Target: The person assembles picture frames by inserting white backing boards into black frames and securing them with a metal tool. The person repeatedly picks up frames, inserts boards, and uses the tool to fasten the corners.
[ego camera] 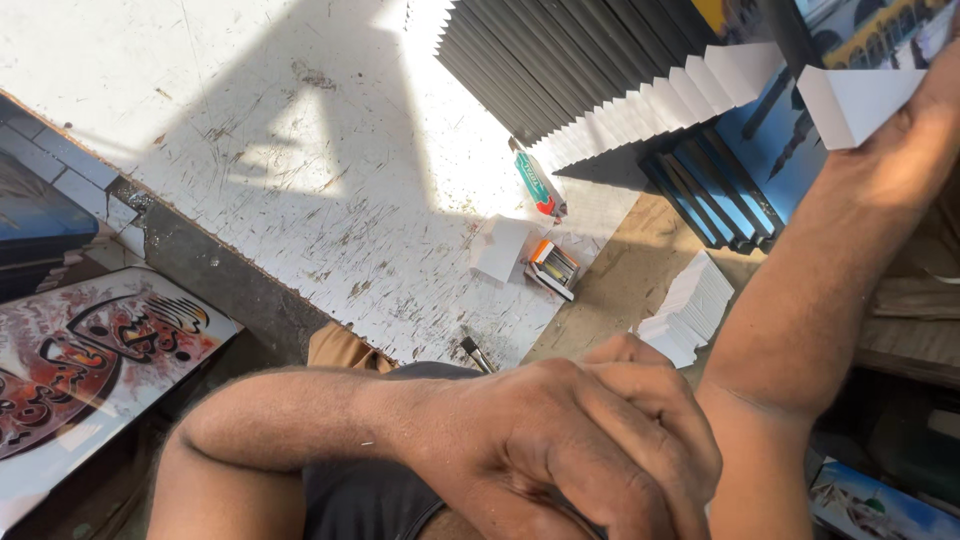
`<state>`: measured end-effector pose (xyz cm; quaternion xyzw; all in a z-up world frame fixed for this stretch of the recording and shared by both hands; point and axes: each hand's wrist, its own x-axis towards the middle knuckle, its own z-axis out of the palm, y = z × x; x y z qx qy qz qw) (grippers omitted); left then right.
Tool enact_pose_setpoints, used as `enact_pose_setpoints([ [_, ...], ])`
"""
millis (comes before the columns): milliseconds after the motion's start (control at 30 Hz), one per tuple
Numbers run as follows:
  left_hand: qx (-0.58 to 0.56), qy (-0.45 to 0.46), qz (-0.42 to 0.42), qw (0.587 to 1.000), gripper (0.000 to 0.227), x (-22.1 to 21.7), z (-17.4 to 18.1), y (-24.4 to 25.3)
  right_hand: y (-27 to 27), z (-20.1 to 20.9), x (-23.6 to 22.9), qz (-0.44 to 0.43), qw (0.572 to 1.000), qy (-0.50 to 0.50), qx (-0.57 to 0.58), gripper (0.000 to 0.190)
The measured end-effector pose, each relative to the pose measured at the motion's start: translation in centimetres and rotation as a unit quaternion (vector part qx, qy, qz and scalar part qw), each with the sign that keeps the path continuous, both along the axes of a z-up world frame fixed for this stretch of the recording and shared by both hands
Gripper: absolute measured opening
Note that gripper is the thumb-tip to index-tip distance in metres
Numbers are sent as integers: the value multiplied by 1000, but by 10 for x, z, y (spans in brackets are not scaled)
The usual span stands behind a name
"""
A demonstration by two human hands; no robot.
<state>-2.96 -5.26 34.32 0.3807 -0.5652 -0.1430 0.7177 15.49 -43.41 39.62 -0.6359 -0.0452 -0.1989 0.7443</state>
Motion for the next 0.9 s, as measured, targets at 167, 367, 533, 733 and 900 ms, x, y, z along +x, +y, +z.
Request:
enact_pose_setpoints([
  [167,-8,0,35,999,21,3,-4,8,-21,-24,53,6,999,53,9,41],
  [367,74,128,231,962,9,0,-65,6,-33,-42,86,15,996,83,11,33],
  [533,344,219,457,791,9,19,-174,28,-43,-59,94,4,995,104,8,35],
  [733,489,250,513,660,21,11,-282,73,-59,-64,89,-63,992,109,-21,45],
  [900,600,50,519,607,78,14,-345,94,-65,-42,51,-283,939,56,-189,53],
])
